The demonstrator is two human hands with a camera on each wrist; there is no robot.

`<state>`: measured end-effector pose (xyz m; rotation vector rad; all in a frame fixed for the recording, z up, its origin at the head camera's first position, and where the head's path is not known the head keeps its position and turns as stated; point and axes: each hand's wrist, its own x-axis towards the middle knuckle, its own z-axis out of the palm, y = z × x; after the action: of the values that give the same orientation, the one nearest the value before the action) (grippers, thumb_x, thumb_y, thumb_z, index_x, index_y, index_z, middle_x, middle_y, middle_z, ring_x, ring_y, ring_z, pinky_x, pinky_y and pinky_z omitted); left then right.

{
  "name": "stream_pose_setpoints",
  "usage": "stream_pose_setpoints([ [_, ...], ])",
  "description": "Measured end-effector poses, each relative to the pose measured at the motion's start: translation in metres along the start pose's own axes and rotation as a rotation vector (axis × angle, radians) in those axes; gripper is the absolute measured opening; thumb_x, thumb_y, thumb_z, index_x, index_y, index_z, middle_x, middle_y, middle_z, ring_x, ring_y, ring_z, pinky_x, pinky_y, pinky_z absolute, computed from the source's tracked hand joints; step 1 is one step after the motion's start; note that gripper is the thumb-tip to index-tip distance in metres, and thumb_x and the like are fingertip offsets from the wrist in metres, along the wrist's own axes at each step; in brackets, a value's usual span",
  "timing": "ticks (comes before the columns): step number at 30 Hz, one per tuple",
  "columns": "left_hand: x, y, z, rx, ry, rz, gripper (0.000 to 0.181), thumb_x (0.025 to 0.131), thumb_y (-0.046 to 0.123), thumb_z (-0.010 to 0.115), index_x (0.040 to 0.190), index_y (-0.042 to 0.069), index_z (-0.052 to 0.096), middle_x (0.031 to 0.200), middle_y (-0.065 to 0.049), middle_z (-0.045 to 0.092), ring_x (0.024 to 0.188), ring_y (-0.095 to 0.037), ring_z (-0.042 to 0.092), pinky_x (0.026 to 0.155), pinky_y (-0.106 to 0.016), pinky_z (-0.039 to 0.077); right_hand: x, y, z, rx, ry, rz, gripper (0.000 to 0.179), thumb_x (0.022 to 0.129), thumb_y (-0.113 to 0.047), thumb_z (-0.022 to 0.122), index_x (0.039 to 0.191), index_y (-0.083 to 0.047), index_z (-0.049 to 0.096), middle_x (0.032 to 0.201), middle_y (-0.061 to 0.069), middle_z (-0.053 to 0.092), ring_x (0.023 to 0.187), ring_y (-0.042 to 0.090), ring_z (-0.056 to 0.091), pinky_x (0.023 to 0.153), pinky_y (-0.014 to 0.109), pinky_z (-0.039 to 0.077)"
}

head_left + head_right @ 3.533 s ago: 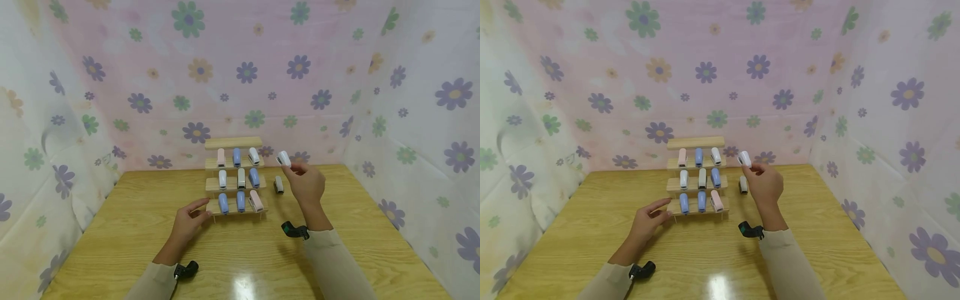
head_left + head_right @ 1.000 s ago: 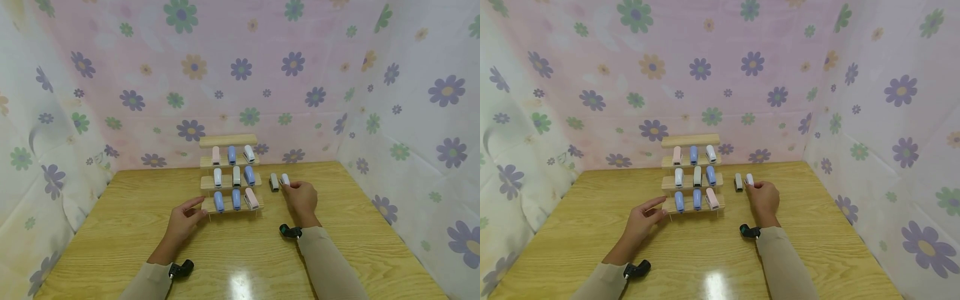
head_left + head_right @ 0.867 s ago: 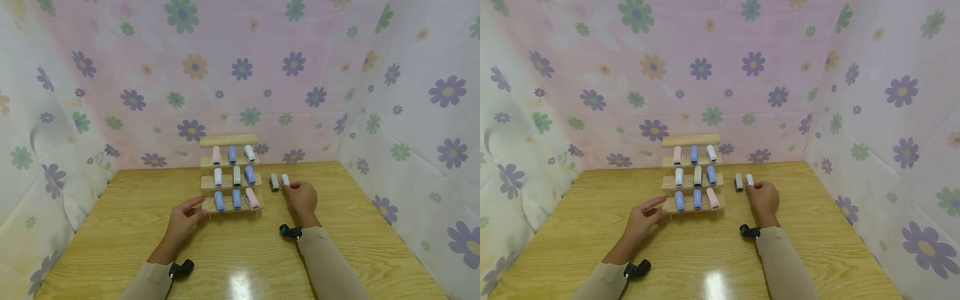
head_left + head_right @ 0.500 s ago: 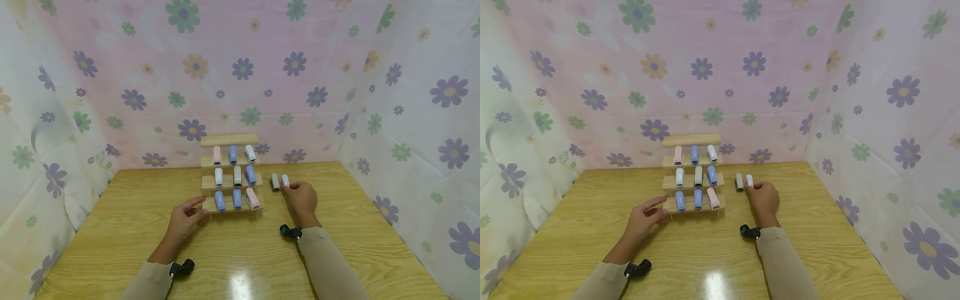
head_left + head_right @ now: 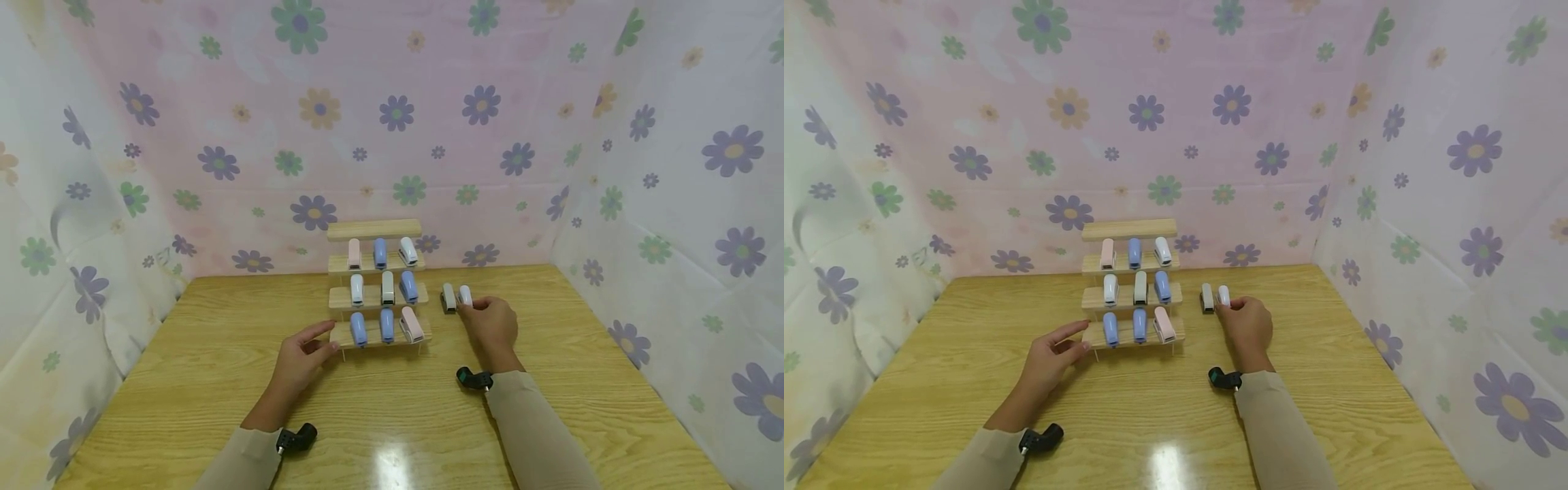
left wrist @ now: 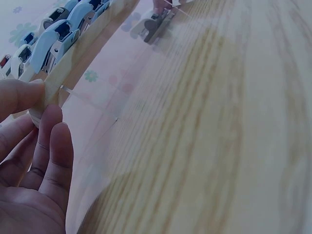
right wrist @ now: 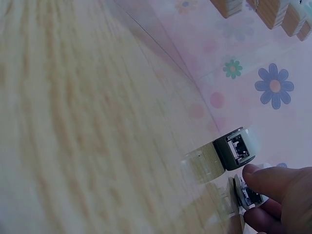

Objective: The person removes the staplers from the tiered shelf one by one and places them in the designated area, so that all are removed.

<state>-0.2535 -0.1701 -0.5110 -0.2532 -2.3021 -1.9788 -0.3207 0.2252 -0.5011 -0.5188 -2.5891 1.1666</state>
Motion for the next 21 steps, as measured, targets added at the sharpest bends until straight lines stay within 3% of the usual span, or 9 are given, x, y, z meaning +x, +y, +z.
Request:
stream_pose_setpoints([
  [9,-0.0003,0.0024,0.0004,0.009,0.000,-0.010,0.044,0.092,0.011,0.080,0.134,0.009,0.071,0.141,-0.010,0.065,0.091,-0.007,0.072,0.069,-0.020,0.056,0.0003,0.0005,-0.0015,0.000,-0.022,0.010,0.040,0.087,-0.054,0.079,0.104,-0.018,0.077,0.098,0.005,0.076,0.082,0.027,0.067,0.061,0.036,0.050],
  [15,-0.0010,0.0028,0.0002,0.010,-0.004,-0.015,0.045,0.092,0.013,0.080,0.135,0.011,0.070,0.141,-0.011,0.065,0.090,-0.007,0.072,0.068,-0.022,0.056,0.0009,0.0008,-0.0023,-0.001,-0.002,-0.014,0.052,0.086,-0.054,0.078,0.120,-0.015,0.074,0.107,0.004,0.076,0.090,0.026,0.069,0.068,0.036,0.053],
  [21,-0.0017,0.0034,0.0000,0.010,-0.007,-0.008,0.044,0.092,0.011,0.079,0.136,0.010,0.070,0.142,-0.011,0.065,0.090,-0.007,0.072,0.069,-0.022,0.057,0.0002,-0.0007,-0.0037,0.009,0.019,-0.025,0.054,0.087,-0.052,0.079,0.124,-0.013,0.073,0.111,0.007,0.075,0.095,0.028,0.070,0.074,0.041,0.055],
])
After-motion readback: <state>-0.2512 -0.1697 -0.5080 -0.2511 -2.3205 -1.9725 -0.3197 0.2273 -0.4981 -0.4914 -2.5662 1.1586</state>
